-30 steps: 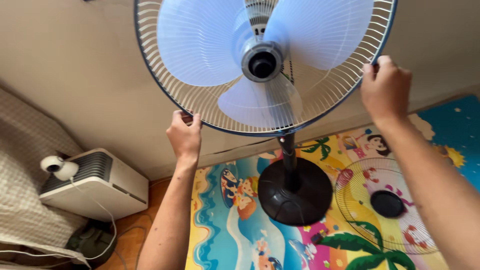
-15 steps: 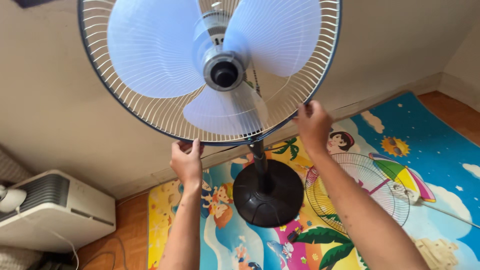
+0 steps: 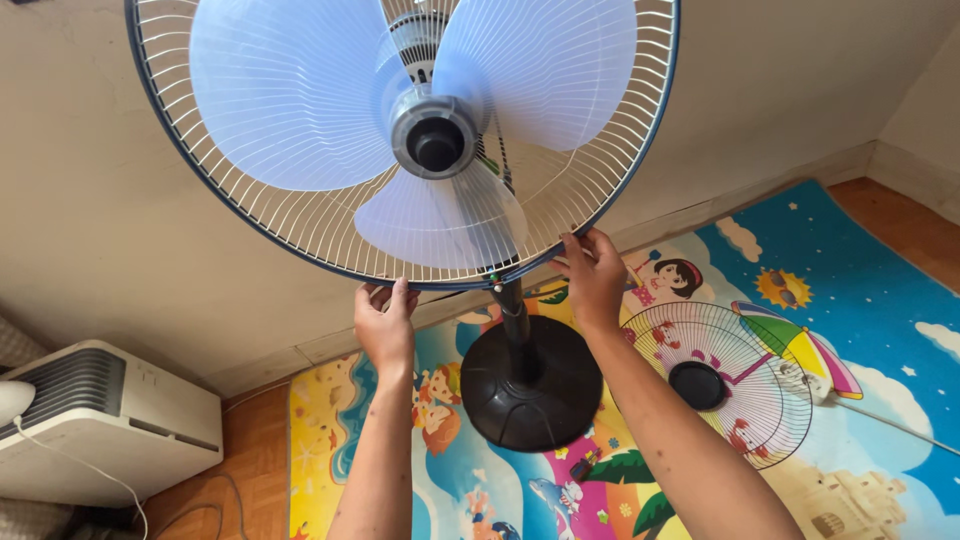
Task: The person assembles a standing electric fan by attaching the front wire cage, then the rear wire cage, and finally securing the central hub cap. The person uses both hands to align and snap the components into place.
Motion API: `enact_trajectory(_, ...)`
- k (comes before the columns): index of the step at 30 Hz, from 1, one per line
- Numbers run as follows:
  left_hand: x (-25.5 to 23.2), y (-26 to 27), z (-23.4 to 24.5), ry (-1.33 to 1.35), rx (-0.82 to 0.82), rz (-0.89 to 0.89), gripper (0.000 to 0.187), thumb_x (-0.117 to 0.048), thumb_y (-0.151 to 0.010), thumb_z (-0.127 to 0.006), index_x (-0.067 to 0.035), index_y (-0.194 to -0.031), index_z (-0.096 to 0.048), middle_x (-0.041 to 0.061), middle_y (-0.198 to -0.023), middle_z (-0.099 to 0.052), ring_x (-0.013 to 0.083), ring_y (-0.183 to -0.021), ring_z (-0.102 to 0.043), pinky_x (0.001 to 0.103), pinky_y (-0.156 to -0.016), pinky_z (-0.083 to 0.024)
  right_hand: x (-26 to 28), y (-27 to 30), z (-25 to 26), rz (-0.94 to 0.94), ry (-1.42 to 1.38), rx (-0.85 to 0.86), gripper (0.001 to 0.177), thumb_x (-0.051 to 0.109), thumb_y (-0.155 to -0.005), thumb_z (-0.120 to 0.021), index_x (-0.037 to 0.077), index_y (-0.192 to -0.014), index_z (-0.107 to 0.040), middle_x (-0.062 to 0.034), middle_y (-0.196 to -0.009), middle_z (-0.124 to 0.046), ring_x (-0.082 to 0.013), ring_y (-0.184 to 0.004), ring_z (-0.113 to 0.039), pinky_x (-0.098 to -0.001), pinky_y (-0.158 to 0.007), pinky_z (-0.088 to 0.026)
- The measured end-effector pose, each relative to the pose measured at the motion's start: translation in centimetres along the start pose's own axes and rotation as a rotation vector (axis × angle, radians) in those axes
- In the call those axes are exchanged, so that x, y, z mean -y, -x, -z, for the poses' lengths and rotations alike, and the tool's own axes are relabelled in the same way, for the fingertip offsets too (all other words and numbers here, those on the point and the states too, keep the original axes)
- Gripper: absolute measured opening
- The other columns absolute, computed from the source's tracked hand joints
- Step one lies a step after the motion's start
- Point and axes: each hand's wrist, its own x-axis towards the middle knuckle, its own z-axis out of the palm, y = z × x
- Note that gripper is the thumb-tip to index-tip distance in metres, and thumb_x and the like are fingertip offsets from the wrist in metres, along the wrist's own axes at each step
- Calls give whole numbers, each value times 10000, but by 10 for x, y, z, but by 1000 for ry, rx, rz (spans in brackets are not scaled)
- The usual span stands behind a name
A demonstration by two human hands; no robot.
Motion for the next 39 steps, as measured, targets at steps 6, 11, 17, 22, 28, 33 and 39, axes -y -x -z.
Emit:
enact_trajectory(6, 8, -3, 3, 17, 52, 39, 386, -115, -972, -686, 70, -1277, -539, 175, -1104, -717, 212, -905, -760, 289, -763, -632, -10, 1, 5, -15, -4, 5, 318, 106, -1001, -653, -74, -1255, -588, -128, -1090, -686, -190, -977, -723, -333, -784, -666)
enact_trajectory(11, 27, 10, 15, 102, 135, 122, 490, -152, -969, -694, 54, -1360, -481, 177, -1195, -701, 229, -971, -751, 295, -814, -621, -39, 26, 36, 0, -25, 78, 353, 142, -1000, -667, -43, -1284, -571, -95, -1101, -687, -169, -1026, -706, -325, -790, -653)
enact_trajectory(17, 84, 52, 34, -5, 246, 258, 499, -174, -969, -687, 32, -1381, -497, 169, -1228, -687, 222, -1022, -727, 304, -836, -617, -92, 70, 120, -169, 11, -36, 378, 184, -1000, -673, -40, -1289, -579, -86, -1095, -674, -157, -1018, -704, -317, -768, -641)
enact_trajectory(22, 159, 106, 25, -171, 374, 450, 495, -244, -974, -683, 8, -1379, -553, 156, -1248, -687, 195, -1078, -698, 319, -855, -592, -137, 107, 228, -308, 105, -195, 377, 215, -1004, -645, -23, -1292, -593, -84, -1108, -692, -145, -1018, -698, -322, -784, -634)
enact_trajectory(28, 261, 198, -15, -436, 638, 672, 558, -332, -945, -684, -28, -1395, -558, 120, -1279, -680, 187, -1108, -689, 315, -879, -590, -182, 163, 391, -363, 372, -429, 386, 246, -1015, -626, -11, -1303, -622, -105, -1093, -714, -177, -965, -691, -316, -776, -602)
enact_trajectory(33, 295, 266, -41, -622, 794, 861, 576, -332, -921, -674, -79, -1417, -529, 84, -1299, -678, 224, -1106, -682, 378, -835, -552, -205, 196, 488, -497, 972, -608, 506, 337, -1003, -690, 18, -1378, -574, -182, -1272, -673, -259, -1094, -684, -357, -893, -545)
enact_trajectory(39, 340, 309, -43, -616, 787, 1018, 596, -373, -951, -652, -75, -1446, -508, 110, -1359, -621, 254, -1201, -649, 383, -918, -570, -255, 197, 521, -894, 382, -761, 825, 389, -960, -684, 122, -1577, -205, -148, -1491, -461, -249, -1156, -606, -442, -815, -611)
